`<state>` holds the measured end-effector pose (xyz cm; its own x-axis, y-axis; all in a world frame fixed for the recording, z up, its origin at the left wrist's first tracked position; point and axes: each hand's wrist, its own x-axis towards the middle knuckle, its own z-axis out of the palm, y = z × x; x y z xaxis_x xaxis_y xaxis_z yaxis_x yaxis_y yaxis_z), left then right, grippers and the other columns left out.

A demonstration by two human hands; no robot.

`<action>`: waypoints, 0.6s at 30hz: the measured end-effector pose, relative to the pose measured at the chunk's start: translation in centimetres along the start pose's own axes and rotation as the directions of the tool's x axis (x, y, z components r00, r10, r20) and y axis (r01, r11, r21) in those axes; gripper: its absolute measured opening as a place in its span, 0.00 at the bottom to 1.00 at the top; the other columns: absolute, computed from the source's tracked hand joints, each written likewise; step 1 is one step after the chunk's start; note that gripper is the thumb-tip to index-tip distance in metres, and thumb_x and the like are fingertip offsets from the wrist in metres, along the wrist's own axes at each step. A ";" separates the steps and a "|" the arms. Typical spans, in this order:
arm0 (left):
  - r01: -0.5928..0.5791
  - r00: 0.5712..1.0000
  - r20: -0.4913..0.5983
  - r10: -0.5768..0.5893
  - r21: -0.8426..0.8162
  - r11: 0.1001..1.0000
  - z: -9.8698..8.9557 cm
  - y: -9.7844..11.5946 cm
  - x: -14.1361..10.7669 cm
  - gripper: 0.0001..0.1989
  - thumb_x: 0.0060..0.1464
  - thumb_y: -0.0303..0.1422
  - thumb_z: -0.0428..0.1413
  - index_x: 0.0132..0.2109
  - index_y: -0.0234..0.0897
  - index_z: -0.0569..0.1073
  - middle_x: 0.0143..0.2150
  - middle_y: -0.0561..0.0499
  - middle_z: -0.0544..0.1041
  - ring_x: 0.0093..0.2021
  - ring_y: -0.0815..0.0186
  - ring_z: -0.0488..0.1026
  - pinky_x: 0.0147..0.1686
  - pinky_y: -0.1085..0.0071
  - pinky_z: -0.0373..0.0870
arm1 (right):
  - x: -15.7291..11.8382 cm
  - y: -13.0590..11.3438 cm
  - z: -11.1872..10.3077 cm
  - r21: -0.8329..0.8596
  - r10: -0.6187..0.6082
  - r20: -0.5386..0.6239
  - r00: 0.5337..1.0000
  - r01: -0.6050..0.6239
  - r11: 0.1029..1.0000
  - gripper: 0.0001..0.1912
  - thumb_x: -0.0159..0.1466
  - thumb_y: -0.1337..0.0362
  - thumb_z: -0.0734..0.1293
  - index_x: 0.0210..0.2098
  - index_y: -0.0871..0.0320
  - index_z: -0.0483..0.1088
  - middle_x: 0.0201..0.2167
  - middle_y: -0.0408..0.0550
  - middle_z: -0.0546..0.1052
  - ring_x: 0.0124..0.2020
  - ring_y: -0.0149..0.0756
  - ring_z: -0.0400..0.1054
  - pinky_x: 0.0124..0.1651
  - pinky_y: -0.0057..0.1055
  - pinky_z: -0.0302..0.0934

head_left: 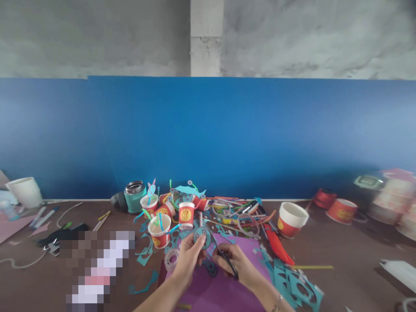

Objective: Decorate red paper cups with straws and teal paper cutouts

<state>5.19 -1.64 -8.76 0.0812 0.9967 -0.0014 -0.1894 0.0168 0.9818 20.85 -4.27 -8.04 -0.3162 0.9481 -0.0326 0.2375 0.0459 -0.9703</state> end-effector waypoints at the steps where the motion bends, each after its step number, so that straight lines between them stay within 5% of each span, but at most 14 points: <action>1: 0.006 1.000 0.001 -0.006 -0.002 1.000 -0.1 -0.1 0.1 0.29 0.35 0.60 0.59 0.23 0.37 0.63 0.12 0.60 0.61 0.13 0.76 0.54 0.13 0.78 0.49 | 0.1 0.1 0.0 -0.008 0.004 -0.003 1.000 -0.004 1.000 0.19 0.55 0.49 0.69 0.26 0.61 0.67 0.13 0.35 0.60 0.14 0.22 0.53 0.16 0.21 0.46; 13: 0.059 0.998 0.040 -0.057 -0.034 0.998 -0.1 0.3 -0.2 0.30 0.31 0.59 0.61 0.22 0.38 0.61 0.13 0.63 0.55 0.13 0.78 0.49 0.12 0.79 0.43 | -0.2 -0.7 0.1 0.017 0.032 0.000 1.000 -0.032 0.999 0.18 0.54 0.50 0.69 0.24 0.60 0.66 0.13 0.35 0.60 0.13 0.22 0.53 0.16 0.20 0.46; 18: 0.011 0.999 0.037 -0.010 -0.013 1.000 0.1 0.1 -0.2 0.28 0.37 0.58 0.60 0.25 0.37 0.65 0.14 0.58 0.66 0.12 0.76 0.56 0.12 0.78 0.51 | -0.1 -0.2 0.0 -0.009 0.021 0.006 1.000 -0.021 1.000 0.18 0.56 0.50 0.67 0.25 0.61 0.66 0.12 0.34 0.60 0.13 0.22 0.52 0.16 0.20 0.46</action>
<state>5.20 -1.84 -8.61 0.1191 0.9929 -0.0044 -0.2014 0.0284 0.9791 20.80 -4.38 -7.86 -0.3170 0.9468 -0.0550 0.2521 0.0282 -0.9673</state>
